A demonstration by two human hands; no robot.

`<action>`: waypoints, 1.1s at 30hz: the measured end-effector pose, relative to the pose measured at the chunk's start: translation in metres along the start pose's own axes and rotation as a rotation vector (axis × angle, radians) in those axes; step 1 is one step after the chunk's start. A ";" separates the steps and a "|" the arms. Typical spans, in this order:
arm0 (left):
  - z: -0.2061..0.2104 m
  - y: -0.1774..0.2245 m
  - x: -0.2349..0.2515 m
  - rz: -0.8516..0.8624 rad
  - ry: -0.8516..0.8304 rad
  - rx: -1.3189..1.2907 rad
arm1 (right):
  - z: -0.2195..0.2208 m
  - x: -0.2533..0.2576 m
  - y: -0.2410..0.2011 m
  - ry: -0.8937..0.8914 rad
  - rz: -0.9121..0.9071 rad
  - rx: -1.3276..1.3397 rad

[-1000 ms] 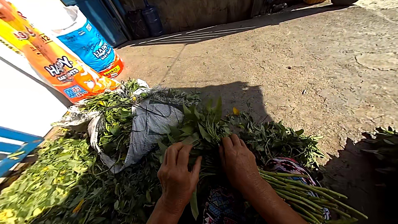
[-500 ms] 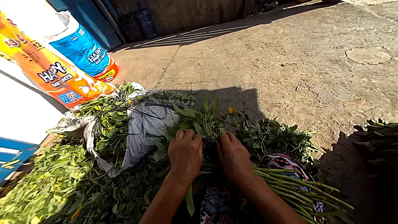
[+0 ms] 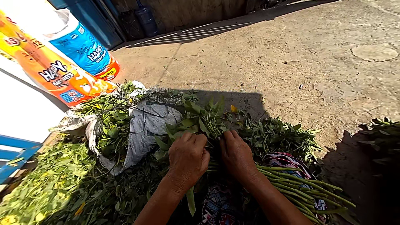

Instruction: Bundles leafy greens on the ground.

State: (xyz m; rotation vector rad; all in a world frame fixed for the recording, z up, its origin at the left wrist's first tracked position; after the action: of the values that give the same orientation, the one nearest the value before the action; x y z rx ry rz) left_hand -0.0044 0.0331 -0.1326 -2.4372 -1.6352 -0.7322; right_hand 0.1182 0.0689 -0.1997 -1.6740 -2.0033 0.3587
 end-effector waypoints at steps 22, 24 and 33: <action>0.032 0.009 -0.006 0.011 -0.109 0.088 | 0.002 -0.005 -0.002 0.033 -0.043 -0.031; 0.033 0.011 -0.003 0.013 -0.079 0.091 | 0.002 -0.005 -0.003 0.036 -0.053 -0.030; -0.045 -0.005 -0.025 -0.146 0.500 -0.100 | 0.002 -0.005 0.000 0.060 -0.072 -0.021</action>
State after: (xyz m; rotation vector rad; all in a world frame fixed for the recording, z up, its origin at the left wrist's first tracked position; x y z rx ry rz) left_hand -0.0308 -0.0017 -0.1051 -1.9741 -1.6035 -1.3428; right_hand 0.1179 0.0640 -0.2030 -1.6009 -2.0240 0.2604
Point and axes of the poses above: each hand's wrist, its own x-axis towards the middle knuckle, its own z-axis out of the palm, y = z × x, the point moved 10 cm from there along x, towards the middle knuckle, and after that the axes turned 9 degrees about -x, right-handed, at the moved point
